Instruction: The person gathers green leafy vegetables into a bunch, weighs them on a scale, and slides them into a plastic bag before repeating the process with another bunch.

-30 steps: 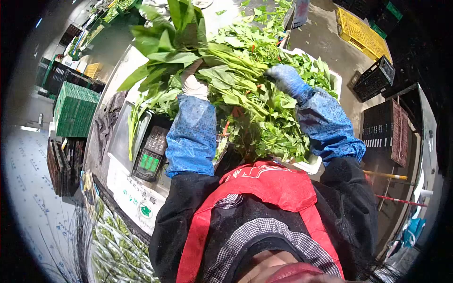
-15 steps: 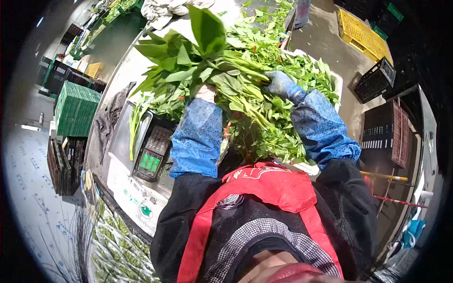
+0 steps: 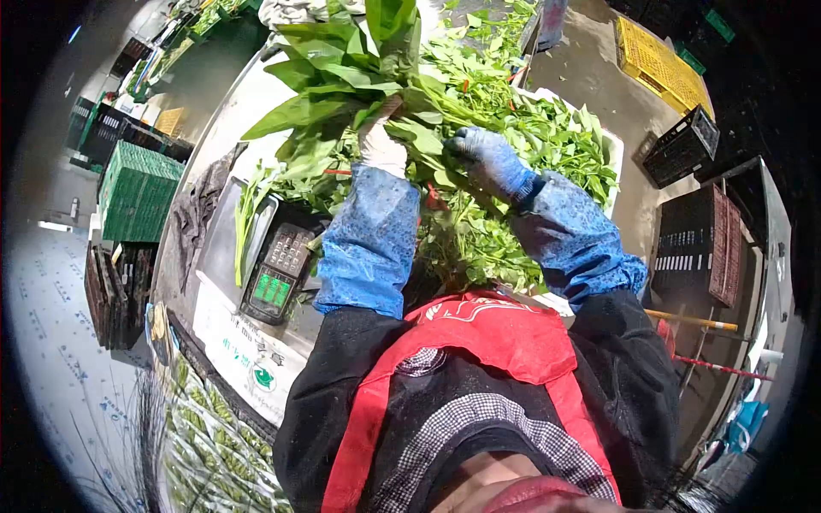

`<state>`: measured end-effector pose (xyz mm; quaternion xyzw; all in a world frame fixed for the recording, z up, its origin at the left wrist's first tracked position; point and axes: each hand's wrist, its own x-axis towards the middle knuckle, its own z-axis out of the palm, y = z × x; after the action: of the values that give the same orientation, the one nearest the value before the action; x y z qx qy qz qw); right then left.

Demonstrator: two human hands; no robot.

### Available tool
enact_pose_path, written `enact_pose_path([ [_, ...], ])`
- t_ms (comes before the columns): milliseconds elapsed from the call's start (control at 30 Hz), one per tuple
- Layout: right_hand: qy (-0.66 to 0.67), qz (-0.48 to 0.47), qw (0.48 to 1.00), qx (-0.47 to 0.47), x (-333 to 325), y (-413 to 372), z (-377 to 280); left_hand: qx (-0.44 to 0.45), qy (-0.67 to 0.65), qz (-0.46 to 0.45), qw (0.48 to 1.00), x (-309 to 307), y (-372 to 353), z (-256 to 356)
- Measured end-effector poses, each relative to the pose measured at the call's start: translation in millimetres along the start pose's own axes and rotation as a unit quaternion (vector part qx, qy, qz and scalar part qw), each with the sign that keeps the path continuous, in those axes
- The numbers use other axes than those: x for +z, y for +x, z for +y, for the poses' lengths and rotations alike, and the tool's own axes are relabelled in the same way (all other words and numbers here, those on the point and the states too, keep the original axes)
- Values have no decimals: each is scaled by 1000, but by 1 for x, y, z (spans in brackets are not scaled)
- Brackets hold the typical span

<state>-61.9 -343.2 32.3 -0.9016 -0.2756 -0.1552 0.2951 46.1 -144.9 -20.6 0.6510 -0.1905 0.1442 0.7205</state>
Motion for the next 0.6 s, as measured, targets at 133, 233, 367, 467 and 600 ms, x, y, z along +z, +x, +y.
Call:
enact_pose_path([
  [133, -144, -199, 952, 184, -12, -37, 53, 92, 136, 66, 984, -21, 5, 43],
  [233, -207, -201, 941, 176, -31, -44, 55, 200, 233, 69, 949, -27, 6, 47],
  [367, -5, -8, 1000, 27, -33, -11, 3, 272, 277, 26, 921, -14, 7, 47],
  [467, 32, -125, 991, 42, -4, -10, 7, 208, 282, 17, 937, -9, 1, 57],
  [600, 7, -104, 984, 146, -6, -49, 51, 48, 232, 66, 969, -22, 10, 56],
])
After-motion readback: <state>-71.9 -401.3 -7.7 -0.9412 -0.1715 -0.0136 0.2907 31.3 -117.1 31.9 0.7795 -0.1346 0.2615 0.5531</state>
